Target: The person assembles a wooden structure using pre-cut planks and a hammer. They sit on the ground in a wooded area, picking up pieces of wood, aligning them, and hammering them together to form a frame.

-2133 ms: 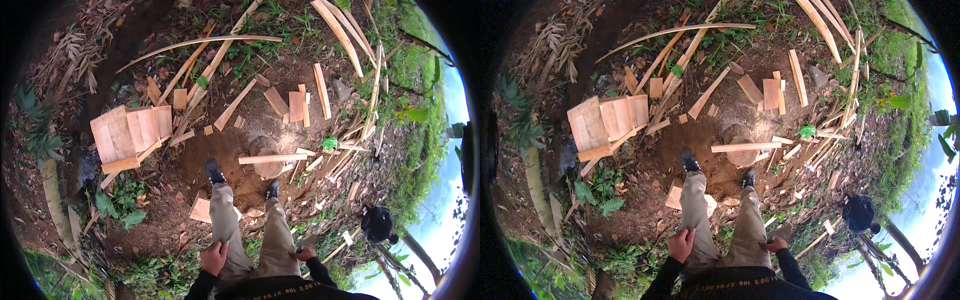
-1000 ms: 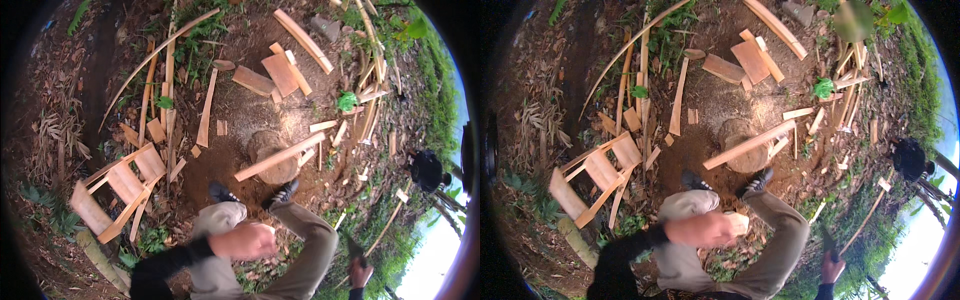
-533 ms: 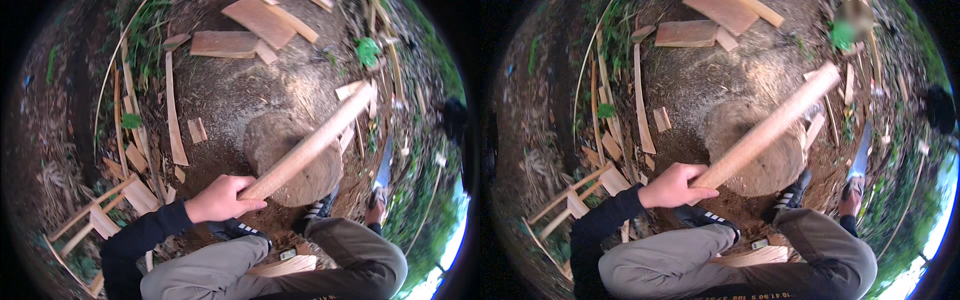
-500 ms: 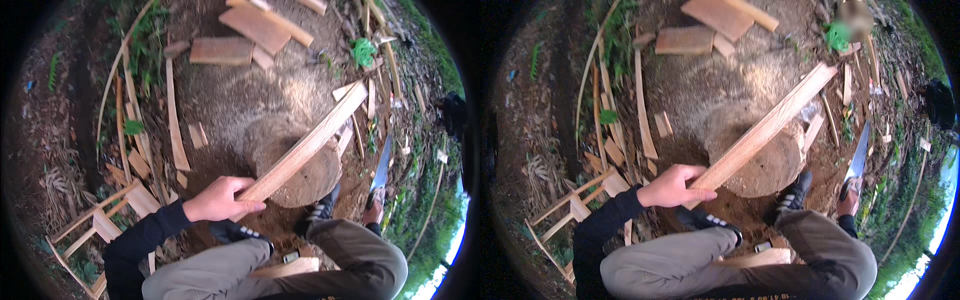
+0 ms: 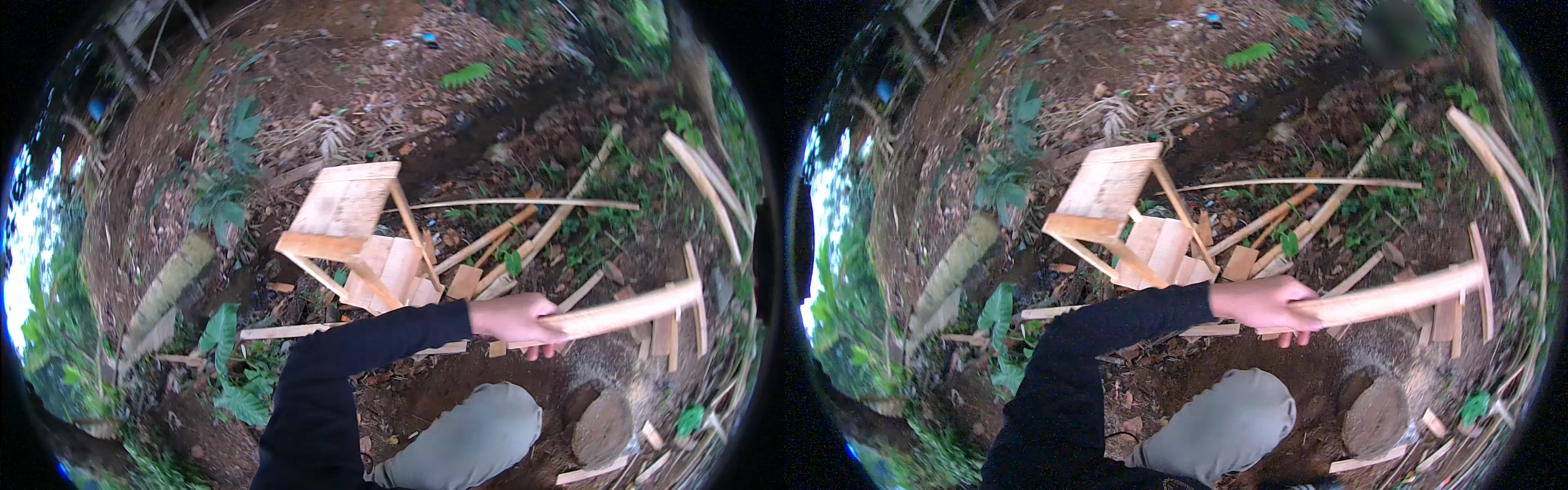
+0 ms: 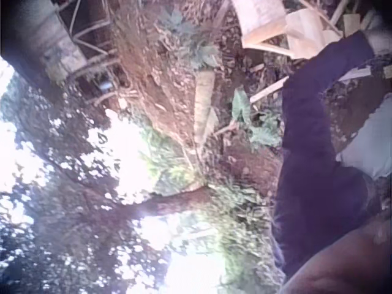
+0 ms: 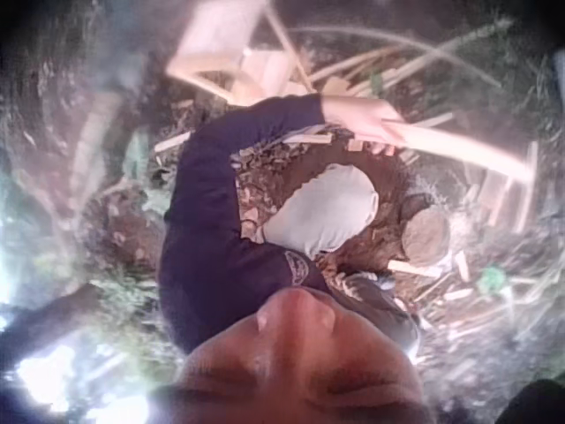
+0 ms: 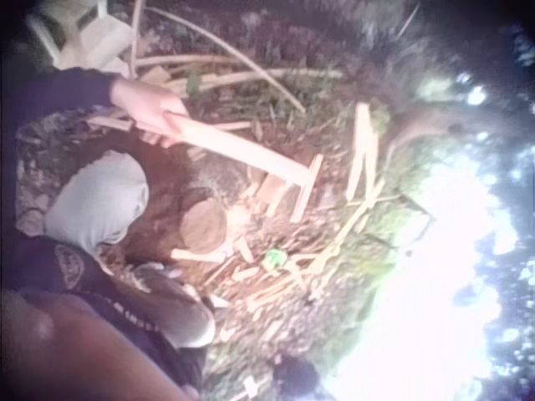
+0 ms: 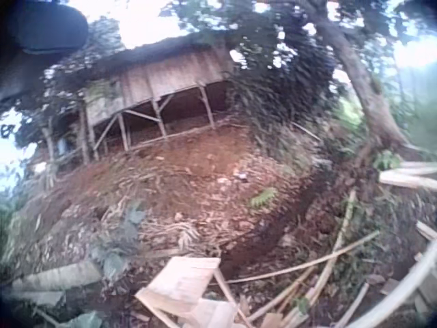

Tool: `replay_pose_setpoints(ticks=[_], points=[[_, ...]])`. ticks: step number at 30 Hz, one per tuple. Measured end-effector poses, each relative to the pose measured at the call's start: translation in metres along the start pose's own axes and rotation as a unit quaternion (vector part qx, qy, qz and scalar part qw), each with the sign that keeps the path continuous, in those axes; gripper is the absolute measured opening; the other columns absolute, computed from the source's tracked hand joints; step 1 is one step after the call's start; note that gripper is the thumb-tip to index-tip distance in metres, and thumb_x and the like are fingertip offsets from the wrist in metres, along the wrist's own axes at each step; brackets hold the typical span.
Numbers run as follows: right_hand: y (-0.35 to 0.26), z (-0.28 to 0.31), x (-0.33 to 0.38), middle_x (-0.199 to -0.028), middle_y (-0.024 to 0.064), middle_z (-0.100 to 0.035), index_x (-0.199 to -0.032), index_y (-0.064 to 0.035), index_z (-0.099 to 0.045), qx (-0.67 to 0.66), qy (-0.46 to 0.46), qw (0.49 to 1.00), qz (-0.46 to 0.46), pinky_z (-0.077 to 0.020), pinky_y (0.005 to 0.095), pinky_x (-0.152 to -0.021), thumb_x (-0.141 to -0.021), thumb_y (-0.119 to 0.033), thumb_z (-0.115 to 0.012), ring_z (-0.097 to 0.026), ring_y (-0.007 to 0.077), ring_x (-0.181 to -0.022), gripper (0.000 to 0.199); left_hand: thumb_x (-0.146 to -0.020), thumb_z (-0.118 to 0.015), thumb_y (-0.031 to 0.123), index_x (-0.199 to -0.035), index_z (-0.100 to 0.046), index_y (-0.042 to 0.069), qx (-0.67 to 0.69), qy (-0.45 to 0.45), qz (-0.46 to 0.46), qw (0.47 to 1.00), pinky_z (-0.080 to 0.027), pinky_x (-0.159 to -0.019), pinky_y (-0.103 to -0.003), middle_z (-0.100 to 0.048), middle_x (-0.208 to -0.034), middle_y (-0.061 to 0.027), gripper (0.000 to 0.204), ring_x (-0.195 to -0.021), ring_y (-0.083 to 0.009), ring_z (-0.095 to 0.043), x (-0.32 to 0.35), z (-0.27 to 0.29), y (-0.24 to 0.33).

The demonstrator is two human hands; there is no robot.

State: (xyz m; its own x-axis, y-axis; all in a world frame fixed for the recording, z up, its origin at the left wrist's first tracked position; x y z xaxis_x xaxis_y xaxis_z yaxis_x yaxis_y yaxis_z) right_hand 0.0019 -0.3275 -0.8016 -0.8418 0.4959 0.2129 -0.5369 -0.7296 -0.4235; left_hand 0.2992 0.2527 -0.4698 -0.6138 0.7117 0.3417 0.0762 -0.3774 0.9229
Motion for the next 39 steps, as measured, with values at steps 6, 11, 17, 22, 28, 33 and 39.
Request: replay_pose_setpoints(ticks=[6, 11, 17, 22, 28, 33, 39], points=[[-0.102, 0.075, -0.102, -0.082, 0.0058, -0.064, -0.093, -0.0019, -0.063, -0.121, -0.013, 0.977, 0.173, -0.0499, 0.0291, -0.063, -0.084, -0.012, -0.066, -0.061, 0.0145, -0.071, 0.014, -0.082, -0.08, 0.026, -0.113, -0.058, 0.001, 0.106, 0.33, -0.084, 0.934, -0.052, -0.065, -0.023, -0.067, -0.089, -0.0017, 0.046, -0.076, -0.0072, -0.063, 0.191, 0.033, 0.015], [-0.305, 0.075, -0.059, -0.075, 0.0034, -0.067, -0.087, -0.003, -0.063, -0.097, -0.111, 0.937, 0.316, -0.0495, 0.0245, -0.057, -0.082, -0.006, -0.067, -0.063, 0.0114, -0.064, 0.007, -0.073, -0.08, 0.018, -0.114, -0.061, 0.0, -0.139, 0.603, -0.035, 0.785, -0.05, -0.067, -0.025, -0.068, -0.089, -0.0037, 0.049, -0.075, -0.009, -0.063, 0.345, 0.098, -0.019], [-0.4, 0.017, 0.024, -0.076, 0.0038, -0.07, -0.088, -0.0046, -0.07, 0.08, -0.359, 0.857, 0.361, -0.0538, 0.0276, -0.065, -0.082, -0.024, -0.072, -0.066, 0.0123, -0.068, 0.021, -0.07, -0.075, 0.022, -0.102, -0.07, 0.001, -0.284, 0.689, 0.049, 0.665, -0.052, -0.068, -0.032, -0.07, -0.088, -0.0131, 0.039, -0.072, -0.0167, -0.066, 0.393, 0.144, -0.033], [-0.402, 0.009, 0.02, -0.077, 0.0071, -0.071, -0.088, -0.0019, -0.069, 0.16, -0.329, 0.851, 0.378, -0.0558, 0.0313, -0.069, -0.082, -0.035, -0.072, -0.068, 0.0174, -0.069, 0.033, -0.066, -0.078, 0.023, -0.109, -0.065, 0.001, -0.231, 0.677, 0.088, 0.693, -0.053, -0.07, -0.034, -0.068, -0.088, -0.0172, 0.05, -0.075, -0.023, -0.067, 0.39, 0.156, -0.042], [-0.383, -0.001, 0.011, -0.078, 0.0082, -0.072, -0.089, -0.0023, -0.07, 0.164, -0.322, 0.844, 0.396, -0.0563, 0.0321, -0.067, -0.082, -0.034, -0.072, -0.069, 0.0182, -0.069, 0.032, -0.068, -0.079, 0.023, -0.099, -0.059, -0.001, -0.305, 0.7, 0.039, 0.645, -0.051, -0.076, -0.037, -0.066, -0.088, -0.0157, 0.044, -0.082, -0.0268, -0.065, 0.391, 0.155, -0.055], [-0.381, -0.006, 0.021, -0.081, 0.0095, -0.072, -0.092, -0.0041, -0.07, 0.158, -0.357, 0.844, 0.367, -0.0569, 0.0362, -0.074, -0.083, -0.038, -0.07, -0.071, 0.0237, -0.076, 0.035, -0.071, -0.08, 0.026, -0.098, -0.059, -0.001, -0.269, 0.678, 0.067, 0.681, -0.052, -0.073, -0.037, -0.067, -0.088, -0.0148, 0.044, -0.08, -0.0268, -0.066, 0.394, 0.156, -0.056], [-0.377, 0.009, 0.022, -0.078, 0.0126, -0.072, -0.089, -0.0025, -0.069, 0.155, -0.321, 0.855, 0.377, -0.0568, 0.0372, -0.07, -0.084, -0.033, -0.07, -0.071, 0.0262, -0.073, 0.031, -0.074, -0.079, 0.051, -0.101, -0.066, -0.001, -0.243, 0.641, 0.119, 0.718, -0.053, -0.073, -0.033, -0.068, -0.09, -0.0139, 0.06, -0.08, -0.0224, -0.066, 0.389, 0.17, -0.04]])
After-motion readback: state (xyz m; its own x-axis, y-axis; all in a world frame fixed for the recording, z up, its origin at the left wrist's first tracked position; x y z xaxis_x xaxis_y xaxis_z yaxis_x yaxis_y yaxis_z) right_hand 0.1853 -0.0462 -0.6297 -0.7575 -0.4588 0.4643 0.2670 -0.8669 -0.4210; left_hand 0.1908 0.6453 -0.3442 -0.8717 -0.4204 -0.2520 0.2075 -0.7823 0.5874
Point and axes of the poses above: each hand's wrist, its own x-axis away from the middle knuckle, its own z-axis out of the back of the hand, y = z × x, the point moved 7 cm from there along -x, towards the middle knuckle
